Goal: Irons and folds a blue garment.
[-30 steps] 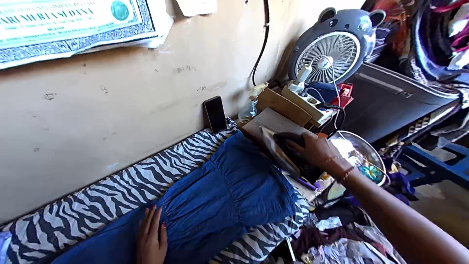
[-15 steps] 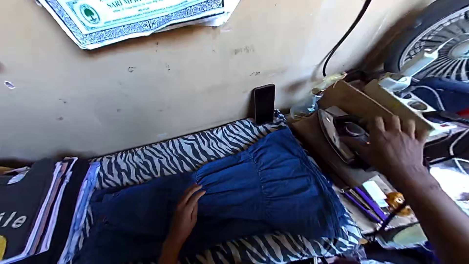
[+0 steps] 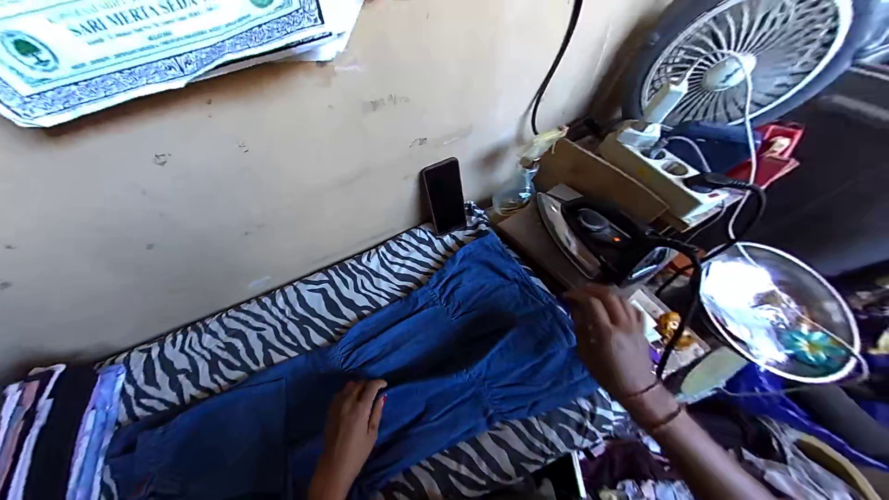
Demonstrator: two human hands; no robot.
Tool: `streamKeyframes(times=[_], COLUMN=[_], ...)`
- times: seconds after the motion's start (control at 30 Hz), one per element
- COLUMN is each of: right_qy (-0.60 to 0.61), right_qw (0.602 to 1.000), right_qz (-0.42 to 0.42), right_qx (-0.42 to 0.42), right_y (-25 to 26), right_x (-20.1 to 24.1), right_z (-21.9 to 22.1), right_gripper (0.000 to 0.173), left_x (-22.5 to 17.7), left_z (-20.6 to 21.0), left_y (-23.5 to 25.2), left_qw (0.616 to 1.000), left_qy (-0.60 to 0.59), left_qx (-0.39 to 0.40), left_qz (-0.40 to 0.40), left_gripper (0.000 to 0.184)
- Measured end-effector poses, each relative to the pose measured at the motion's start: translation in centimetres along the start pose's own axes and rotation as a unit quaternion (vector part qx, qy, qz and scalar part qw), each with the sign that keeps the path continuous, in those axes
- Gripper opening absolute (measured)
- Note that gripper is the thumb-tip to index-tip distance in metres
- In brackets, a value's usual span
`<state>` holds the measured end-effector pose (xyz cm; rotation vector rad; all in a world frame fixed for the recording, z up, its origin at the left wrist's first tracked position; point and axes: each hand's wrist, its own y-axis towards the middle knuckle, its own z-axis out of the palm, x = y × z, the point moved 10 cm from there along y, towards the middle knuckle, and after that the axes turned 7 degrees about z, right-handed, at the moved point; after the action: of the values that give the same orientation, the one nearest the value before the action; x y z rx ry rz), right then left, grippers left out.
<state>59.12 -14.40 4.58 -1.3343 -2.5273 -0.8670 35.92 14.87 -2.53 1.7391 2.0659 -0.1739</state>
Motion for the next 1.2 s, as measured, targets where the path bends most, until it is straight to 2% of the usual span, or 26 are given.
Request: streamKeyframes(times=[0.07,0.13,0.17,0.23,0.3,0.37,0.4,0.47,0.53,0.57,0.67,0.73,0.8,0.83,0.93,1.0,1.03,1.1,1.2], right_qy=[0.030,-0.011,-0.033,-0.062,-0.043,-0.017,-0.016,-0.051,-0.113,-0.147,-0.163,-0.087,-0.010,-0.016,-0.108,-0.145,-0.152,-0.154,-0.150], right_qw=[0.995,0.987,0.984,0.988,0.997,1.000,0.999,0.997,0.990,0.983,0.961,0.944,0.943,0.942,0.915,0.880,0.875,0.886,0.879], right_qz=[-0.093,-0.141,-0.130,-0.079,-0.022,0.010,0.010,0.017,0.081,0.112,0.191,0.248,0.258,0.256,0.238,0.234,0.242,0.268,0.339], right_qx=[0.005,0.080,0.119,0.119,0.057,-0.014,-0.038,-0.058,-0.010,0.020,0.115,0.200,0.212,0.214,0.306,0.386,0.391,0.346,0.300], right_y=[-1.7,-4.1,-5.1,-5.1,-3.9,-1.8,-0.2,4.0,8.7,10.9,15.4,16.3,14.0,12.3,3.2,-2.9,-4.5,-3.4,1.2], right_x=[3.4,3.6,2.3,0.1,-0.6,-1.1,-1.4,-2.5,-4.9,-6.4,-11.1,-13.5,-11.4,-8.4,1.3,5.1,5.7,4.9,3.1], right_z=[2.2,7.8,10.4,11.5,8.4,3.9,1.8,-1.2,-1.6,-1.2,0.0,0.4,0.4,0.0,1.3,4.3,5.4,5.7,6.5], right_gripper=[0.039,0.062,0.070,0.081,0.079,0.066,0.057,0.046,0.053,0.055,0.044,0.050,0.054,0.054,0.063,0.065,0.064,0.061,0.056], left_x=[-0.2,0.7,1.0,0.5,-1.9,-6.5,-8.7,-10.9,-10.6,-10.3,-9.6,-8.8,-7.9,-7.6,-7.6,-7.6,-7.5,-7.4,-7.4], left_z=[0.5,1.3,1.5,1.3,0.1,-0.2,0.9,5.1,9.0,9.7,8.3,7.6,7.5,7.5,8.0,8.2,8.3,8.3,8.6], left_y=[0.0,-0.3,-0.4,0.1,0.8,1.9,2.4,2.8,2.7,2.6,1.4,0.4,0.0,0.1,0.1,0.3,0.3,0.2,0.3], left_qw=[0.999,0.998,0.997,0.995,0.996,0.997,0.993,0.987,0.984,0.982,0.982,0.985,0.987,0.988,0.990,0.990,0.990,0.989,0.989], left_qy=[-0.005,-0.009,-0.005,0.013,0.042,0.051,0.041,0.031,0.041,0.053,0.063,0.063,0.061,0.058,0.050,0.052,0.055,0.058,0.060], left_qx=[-0.027,-0.035,-0.024,0.014,0.002,-0.055,-0.065,-0.022,0.015,0.002,-0.048,-0.056,-0.064,-0.068,-0.057,-0.055,-0.056,-0.057,-0.050], left_qz=[-0.018,-0.051,-0.068,-0.102,-0.075,0.034,0.090,0.159,0.175,0.180,0.172,0.151,0.132,0.127,0.116,0.118,0.120,0.126,0.127], left_gripper=[0.019,0.018,0.018,0.022,0.030,0.030,0.032,0.046,0.060,0.062,0.063,0.063,0.062,0.062,0.061,0.062,0.061,0.061,0.060])
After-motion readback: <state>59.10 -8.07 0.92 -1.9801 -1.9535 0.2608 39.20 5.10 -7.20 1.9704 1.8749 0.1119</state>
